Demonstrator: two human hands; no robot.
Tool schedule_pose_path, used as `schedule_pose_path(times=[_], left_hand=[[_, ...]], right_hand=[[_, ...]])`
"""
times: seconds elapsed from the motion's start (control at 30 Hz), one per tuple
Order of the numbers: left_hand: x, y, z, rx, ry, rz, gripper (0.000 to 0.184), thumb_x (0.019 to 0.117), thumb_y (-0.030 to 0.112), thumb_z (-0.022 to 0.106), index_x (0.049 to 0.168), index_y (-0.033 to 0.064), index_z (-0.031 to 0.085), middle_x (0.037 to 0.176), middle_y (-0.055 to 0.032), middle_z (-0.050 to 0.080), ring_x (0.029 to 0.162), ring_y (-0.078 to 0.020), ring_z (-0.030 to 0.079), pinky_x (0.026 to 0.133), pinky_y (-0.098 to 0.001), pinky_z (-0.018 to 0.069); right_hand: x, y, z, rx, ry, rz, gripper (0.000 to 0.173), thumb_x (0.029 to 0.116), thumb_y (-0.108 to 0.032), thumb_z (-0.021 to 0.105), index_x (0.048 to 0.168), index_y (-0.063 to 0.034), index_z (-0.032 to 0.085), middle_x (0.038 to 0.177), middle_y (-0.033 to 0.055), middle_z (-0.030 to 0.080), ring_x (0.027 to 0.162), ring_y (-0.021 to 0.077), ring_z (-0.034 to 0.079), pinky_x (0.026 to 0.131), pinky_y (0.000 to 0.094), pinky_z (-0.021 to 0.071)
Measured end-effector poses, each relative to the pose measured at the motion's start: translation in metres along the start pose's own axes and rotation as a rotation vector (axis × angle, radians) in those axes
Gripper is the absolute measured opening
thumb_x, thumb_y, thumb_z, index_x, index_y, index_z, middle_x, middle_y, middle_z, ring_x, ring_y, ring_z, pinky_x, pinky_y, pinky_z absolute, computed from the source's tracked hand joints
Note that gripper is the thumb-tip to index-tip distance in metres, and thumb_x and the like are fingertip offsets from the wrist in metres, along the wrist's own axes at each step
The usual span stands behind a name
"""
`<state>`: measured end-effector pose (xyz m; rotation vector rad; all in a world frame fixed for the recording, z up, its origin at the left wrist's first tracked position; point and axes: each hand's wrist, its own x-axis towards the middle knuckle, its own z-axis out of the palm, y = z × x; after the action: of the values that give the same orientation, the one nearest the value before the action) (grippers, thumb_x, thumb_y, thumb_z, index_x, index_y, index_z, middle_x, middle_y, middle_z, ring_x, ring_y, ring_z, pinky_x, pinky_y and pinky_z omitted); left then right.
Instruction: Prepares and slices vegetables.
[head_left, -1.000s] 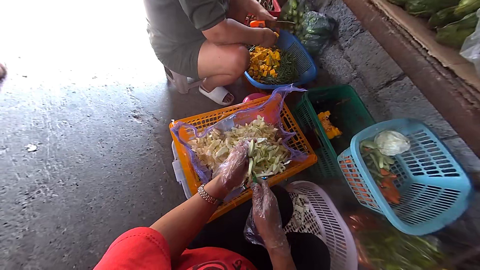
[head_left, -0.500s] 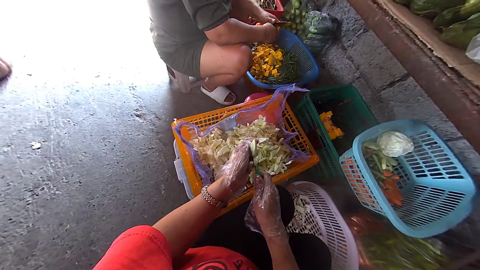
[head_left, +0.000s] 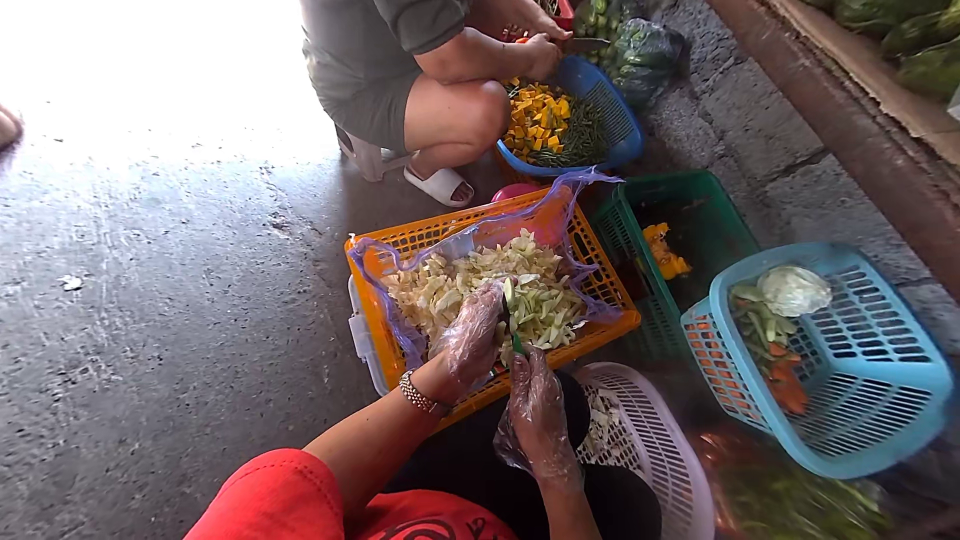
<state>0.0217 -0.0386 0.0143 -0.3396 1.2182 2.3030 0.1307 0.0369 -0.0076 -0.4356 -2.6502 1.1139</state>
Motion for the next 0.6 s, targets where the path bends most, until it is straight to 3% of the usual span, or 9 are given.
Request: schedule_pose_path(times=[0.17,0.33,0.47,0.6], left_hand=[[-0.004,-0.004,-0.003,0.034,-0.083,0.039,0.024,0.1098,0.012,0.036,0.117,0.0043,0.057,0.082,0.0015,0.058,0.063,-0.0035,0.054,0.058,-0.0171,0.0473],[-0.001,0.000,-0.005,0.052,-0.086,0.021,0.024,0.1097,0.011,0.035,0.113,0.0047,0.058,0.075,0.0028,0.056,0.055,-0.0026,0.049,0.053,-0.0162,0.0443],[0.005,0.000,-0.009,0.048,-0.079,0.040,0.025,0.1098,0.012,0.034,0.112,0.0042,0.058,0.080,0.0009,0.058,0.066,-0.0051,0.055,0.061,-0.0193,0.0483],[0.002,0.000,-0.006,0.034,-0.078,0.008,0.024,0.1097,0.011,0.035,0.109,0.0052,0.058,0.074,0.0024,0.056,0.057,-0.0033,0.050,0.054,-0.0169,0.0451]], right_hand=[[0.011,-0.002,-0.003,-0.005,-0.014,0.067,0.038,0.1064,-0.023,0.045,0.118,0.0081,0.063,0.085,0.0163,0.067,0.076,0.0244,0.067,0.073,0.0408,0.0551],[0.022,-0.005,-0.015,0.014,-0.107,0.071,0.037,0.1069,-0.020,0.045,0.123,0.0088,0.062,0.096,0.0200,0.069,0.089,0.0256,0.069,0.084,0.0397,0.0543],[0.016,-0.009,-0.013,0.015,-0.116,0.038,0.037,0.1063,-0.019,0.045,0.121,0.0088,0.063,0.093,0.0192,0.069,0.086,0.0254,0.069,0.082,0.0399,0.0553],[0.022,-0.006,-0.008,-0.026,-0.097,0.081,0.039,0.1076,-0.022,0.044,0.123,0.0085,0.062,0.094,0.0203,0.070,0.088,0.0290,0.069,0.082,0.0431,0.0553]])
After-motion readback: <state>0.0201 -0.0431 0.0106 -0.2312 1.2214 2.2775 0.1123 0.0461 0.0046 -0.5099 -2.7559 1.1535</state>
